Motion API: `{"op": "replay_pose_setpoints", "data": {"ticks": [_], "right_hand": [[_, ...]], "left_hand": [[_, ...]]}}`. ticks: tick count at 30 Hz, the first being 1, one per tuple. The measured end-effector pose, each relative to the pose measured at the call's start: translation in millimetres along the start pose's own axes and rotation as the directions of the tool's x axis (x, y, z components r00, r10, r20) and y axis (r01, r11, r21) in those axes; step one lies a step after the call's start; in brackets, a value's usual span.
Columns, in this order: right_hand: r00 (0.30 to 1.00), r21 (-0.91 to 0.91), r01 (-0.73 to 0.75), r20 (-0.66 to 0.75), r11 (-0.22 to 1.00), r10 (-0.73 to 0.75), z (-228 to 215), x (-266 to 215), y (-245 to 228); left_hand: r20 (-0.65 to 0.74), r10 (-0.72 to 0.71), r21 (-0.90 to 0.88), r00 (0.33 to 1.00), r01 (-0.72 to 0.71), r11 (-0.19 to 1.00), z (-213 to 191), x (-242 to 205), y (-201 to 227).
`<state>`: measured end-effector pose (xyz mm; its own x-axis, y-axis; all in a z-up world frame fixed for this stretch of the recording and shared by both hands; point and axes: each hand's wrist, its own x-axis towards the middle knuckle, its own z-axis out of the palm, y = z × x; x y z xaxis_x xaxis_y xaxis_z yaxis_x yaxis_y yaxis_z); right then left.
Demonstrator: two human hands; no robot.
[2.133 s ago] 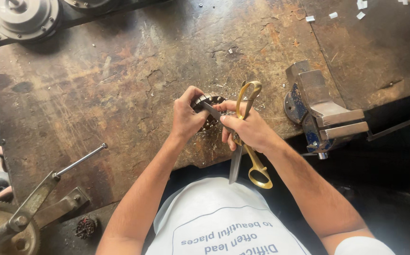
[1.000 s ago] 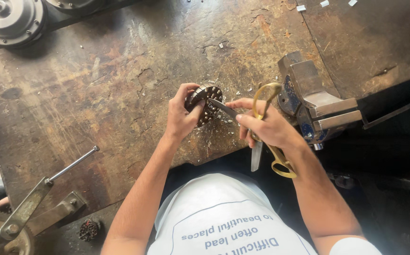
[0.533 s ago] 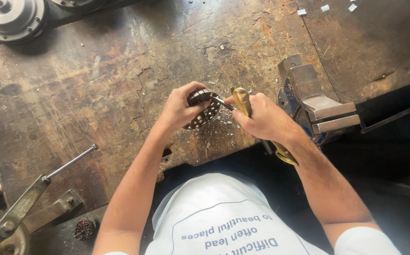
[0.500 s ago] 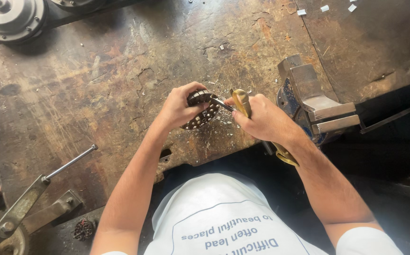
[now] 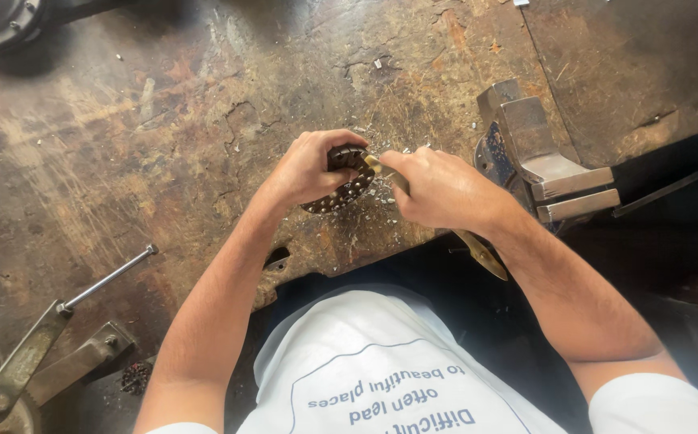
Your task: The person uses shears to trim small metal pins protruding from a circular metal component. The person repeatedly rotates the component and snips the pins one by one, collecting the cut pieces on the workbench.
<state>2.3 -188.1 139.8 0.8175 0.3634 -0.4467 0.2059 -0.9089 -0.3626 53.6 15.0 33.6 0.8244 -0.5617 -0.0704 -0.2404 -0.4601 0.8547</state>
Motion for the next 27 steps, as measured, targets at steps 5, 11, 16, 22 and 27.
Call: {"op": "replay_pose_setpoints", "data": {"ticks": [5,11,16,22,27], "right_hand": [[0.976,0.334,-0.176,0.181,0.926,0.12,-10,7,18],[0.975,0.678,-0.193,0.211,0.709,0.064,14,13,70],[0.951,0.957,-0.177,0.226,0.229,-0.21,30,5,82],[0.969,0.657,-0.245,0.187,0.713,0.16,23,-8,53],[0.983,0.475,-0.181,0.072,0.861,0.167,-2,-14,36]], "left_hand": [[0.01,0.027,-0.036,1.0,-0.026,0.999,-1,0,-1],[0.046,0.013,-0.043,0.999,-0.011,0.999,-2,1,-4],[0.077,0.082,-0.289,0.994,-0.057,0.956,-6,-5,0],[0.128,-0.018,0.056,0.992,0.011,0.998,0,4,3],[0.143,-0.049,0.072,0.988,0.039,0.997,0,14,14]]}}
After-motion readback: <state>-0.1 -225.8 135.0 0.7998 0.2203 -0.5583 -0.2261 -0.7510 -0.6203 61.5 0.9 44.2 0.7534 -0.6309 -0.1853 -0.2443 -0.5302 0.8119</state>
